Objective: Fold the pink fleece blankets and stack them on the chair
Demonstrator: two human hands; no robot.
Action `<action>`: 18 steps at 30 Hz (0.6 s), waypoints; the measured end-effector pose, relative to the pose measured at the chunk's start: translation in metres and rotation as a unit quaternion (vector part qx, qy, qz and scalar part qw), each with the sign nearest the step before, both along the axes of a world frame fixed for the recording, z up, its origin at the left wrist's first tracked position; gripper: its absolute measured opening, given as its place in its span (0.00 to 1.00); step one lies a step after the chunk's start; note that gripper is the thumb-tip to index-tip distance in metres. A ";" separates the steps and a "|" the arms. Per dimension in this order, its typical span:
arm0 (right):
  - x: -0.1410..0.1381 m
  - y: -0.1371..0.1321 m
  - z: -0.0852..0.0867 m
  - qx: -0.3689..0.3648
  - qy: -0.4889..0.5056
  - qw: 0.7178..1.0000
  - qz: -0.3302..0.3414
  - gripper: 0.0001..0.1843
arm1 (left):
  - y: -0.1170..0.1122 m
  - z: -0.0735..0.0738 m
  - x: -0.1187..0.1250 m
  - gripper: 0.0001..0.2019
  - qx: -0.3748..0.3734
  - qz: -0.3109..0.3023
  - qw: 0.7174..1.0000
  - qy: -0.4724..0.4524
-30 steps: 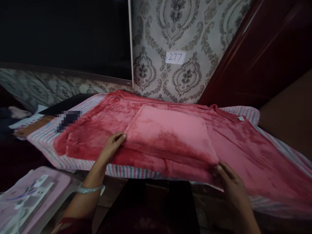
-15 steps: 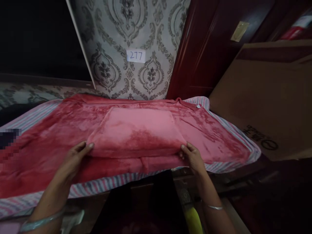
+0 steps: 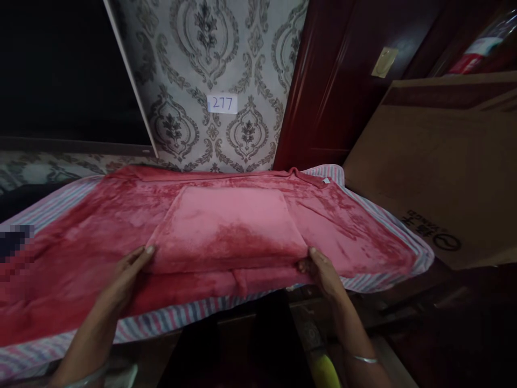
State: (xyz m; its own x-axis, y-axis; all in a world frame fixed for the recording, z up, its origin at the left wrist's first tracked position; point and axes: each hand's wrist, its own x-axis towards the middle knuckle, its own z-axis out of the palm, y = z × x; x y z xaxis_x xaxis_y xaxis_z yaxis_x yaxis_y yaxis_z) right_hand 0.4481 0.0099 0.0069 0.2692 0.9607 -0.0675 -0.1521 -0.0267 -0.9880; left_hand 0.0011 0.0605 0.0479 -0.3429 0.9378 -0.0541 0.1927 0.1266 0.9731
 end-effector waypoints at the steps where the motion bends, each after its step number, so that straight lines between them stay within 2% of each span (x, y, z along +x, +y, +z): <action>1: 0.000 0.000 -0.001 -0.004 0.003 1.000 -0.002 0.36 | -0.002 0.003 0.005 0.40 -0.003 -0.013 1.000 -0.016; 4: -0.001 0.000 -0.002 0.001 -0.013 1.000 0.001 0.34 | -0.008 0.009 0.016 0.38 -0.019 -0.018 0.999 -0.039; 6: 0.000 0.000 -0.001 0.001 -0.043 0.999 0.007 0.33 | -0.009 0.011 0.017 0.35 0.003 -0.013 1.000 -0.020; 9: 0.005 0.005 0.005 0.010 -0.128 0.992 0.005 0.34 | 0.000 0.008 0.009 0.30 0.066 0.003 0.996 0.053; 12: 0.013 0.018 0.016 0.050 -0.220 0.973 -0.046 0.34 | 0.016 0.009 -0.002 0.30 0.099 0.005 0.992 0.077; 14: 0.016 0.030 0.025 0.056 -0.249 0.965 -0.055 0.34 | 0.026 0.016 -0.005 0.30 0.077 -0.006 0.995 0.055; 18: 0.018 0.057 0.040 0.026 -0.216 0.975 0.035 0.29 | 0.051 0.039 0.004 0.28 -0.017 -0.064 0.997 -0.028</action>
